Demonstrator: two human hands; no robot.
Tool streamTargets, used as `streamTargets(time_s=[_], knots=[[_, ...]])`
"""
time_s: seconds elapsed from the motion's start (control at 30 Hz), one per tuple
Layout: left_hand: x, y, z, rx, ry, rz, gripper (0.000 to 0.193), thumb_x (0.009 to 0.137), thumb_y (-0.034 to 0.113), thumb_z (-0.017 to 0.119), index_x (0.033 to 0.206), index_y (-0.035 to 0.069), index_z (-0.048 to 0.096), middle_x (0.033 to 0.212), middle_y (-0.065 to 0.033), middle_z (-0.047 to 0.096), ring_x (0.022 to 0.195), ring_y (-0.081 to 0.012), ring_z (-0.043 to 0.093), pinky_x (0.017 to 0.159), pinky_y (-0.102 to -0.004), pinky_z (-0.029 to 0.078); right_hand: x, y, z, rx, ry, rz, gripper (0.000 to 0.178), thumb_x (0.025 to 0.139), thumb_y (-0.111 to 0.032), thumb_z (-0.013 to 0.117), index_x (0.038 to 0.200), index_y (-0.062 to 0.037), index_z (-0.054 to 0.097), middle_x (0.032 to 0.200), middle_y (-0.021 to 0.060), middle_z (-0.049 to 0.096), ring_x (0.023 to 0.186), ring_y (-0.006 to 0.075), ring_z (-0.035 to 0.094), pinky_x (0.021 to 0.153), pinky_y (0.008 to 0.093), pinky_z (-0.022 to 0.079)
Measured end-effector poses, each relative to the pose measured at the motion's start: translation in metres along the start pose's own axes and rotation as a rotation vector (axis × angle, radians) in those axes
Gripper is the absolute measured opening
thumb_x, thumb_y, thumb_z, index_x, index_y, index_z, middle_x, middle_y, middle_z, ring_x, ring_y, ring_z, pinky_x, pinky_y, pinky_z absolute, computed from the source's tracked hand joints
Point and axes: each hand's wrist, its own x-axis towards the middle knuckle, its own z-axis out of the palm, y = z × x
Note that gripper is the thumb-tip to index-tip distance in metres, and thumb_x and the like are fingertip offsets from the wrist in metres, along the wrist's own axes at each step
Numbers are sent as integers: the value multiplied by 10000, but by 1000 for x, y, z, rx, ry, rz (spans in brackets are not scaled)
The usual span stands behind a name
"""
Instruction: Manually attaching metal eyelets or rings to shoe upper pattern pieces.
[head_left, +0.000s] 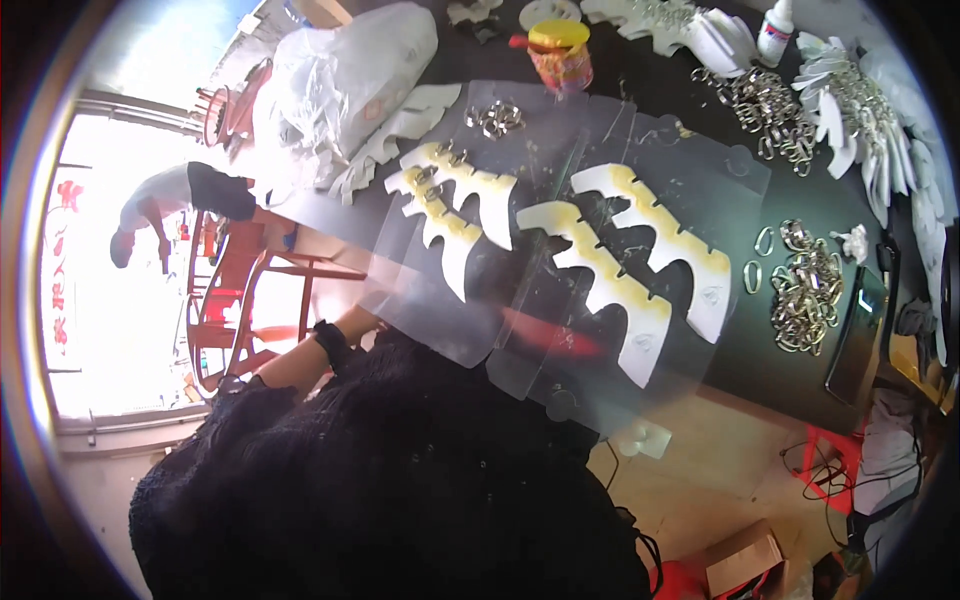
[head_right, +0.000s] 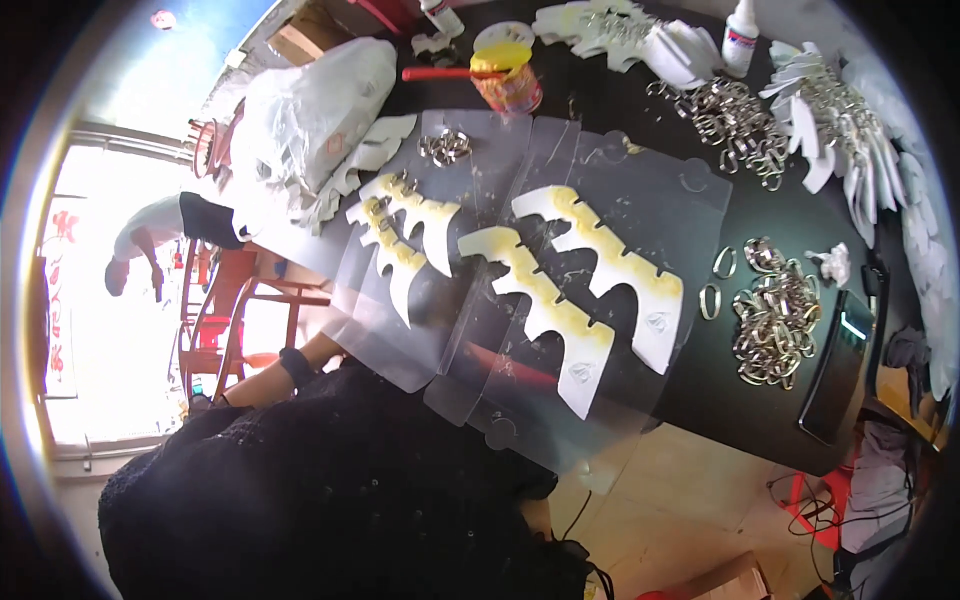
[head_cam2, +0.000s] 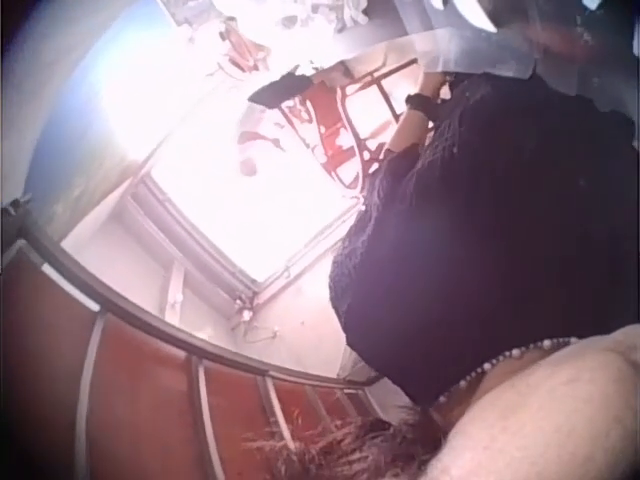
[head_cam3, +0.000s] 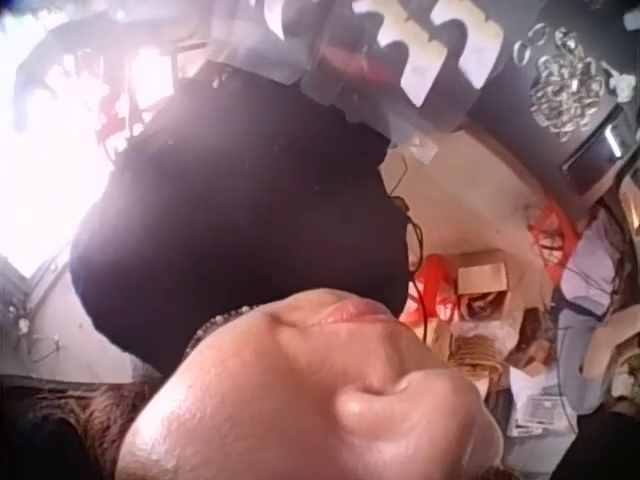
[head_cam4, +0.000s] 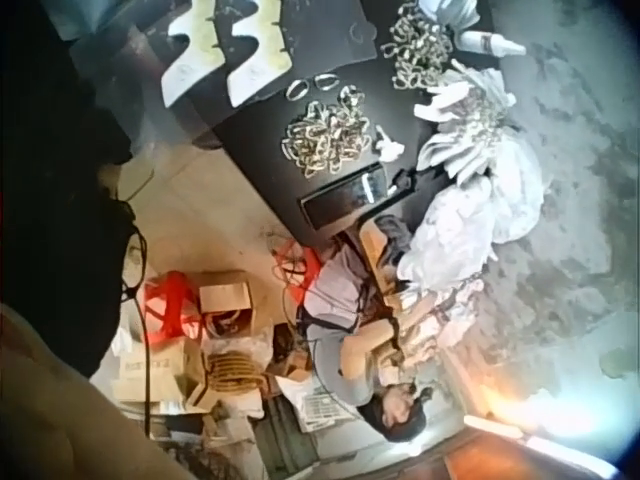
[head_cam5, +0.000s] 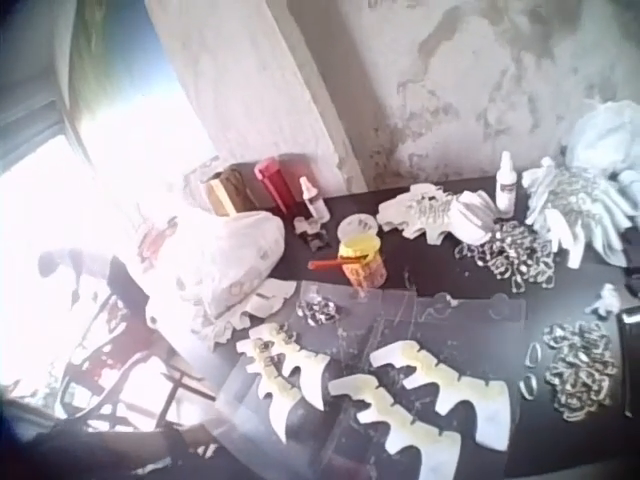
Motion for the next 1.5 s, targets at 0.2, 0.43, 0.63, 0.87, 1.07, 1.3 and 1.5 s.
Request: streamTargets(time_s=[0.2,0.43,0.63,0.87,1.07,1.3,1.5], knots=[[-15,-7,13,-249,-44,-191,132,794,96,562,884,39,640,871,-113,633,817,-261,601,693,-325,480,-31,2,-13,246,-21,-6,241,929,-345,468,995,-133,562,858,47,527,682,185,527,591,379,435],[-21,-14,75,-169,325,47,242,903,209,521,981,-6,600,802,-109,652,711,-259,634,664,-318,500,-61,34,-25,486,10,-46,226,932,-354,459,979,-157,560,813,27,510,631,172,507,536,380,420],[-96,-38,2,-498,337,337,182,878,113,582,1015,-7,577,894,-72,614,824,-144,576,733,-286,474,-93,-122,143,-88,363,-196,294,884,-390,601,877,-96,594,909,72,583,836,181,548,578,338,451],[-150,29,-49,-1394,-331,1451,486,811,499,658,876,44,497,755,-100,515,617,-222,516,492,-329,444,-142,-259,343,-395,-854,-909,291,916,-281,572,864,5,555,810,111,538,626,187,537,468,262,472],[-157,147,-58,-574,-528,1120,385,835,268,686,1031,-48,586,969,-139,598,864,-224,581,762,-336,456,-200,-362,367,-459,-211,-949,299,892,-301,619,1010,-33,554,808,39,525,599,68,503,355,207,377],[-122,190,-46,118,-186,1305,349,825,247,665,1034,-7,552,994,-141,569,914,-335,554,805,-394,446,-129,-384,343,-1580,588,-123,169,835,-103,627,981,-37,575,797,3,573,630,80,541,509,223,454],[-109,217,-25,189,-212,1268,345,872,262,588,1091,7,512,1048,-157,521,978,-333,523,829,-421,447,-81,-374,340,-1748,630,-379,197,815,-105,659,974,-13,588,763,52,610,571,99,540,466,254,449]])
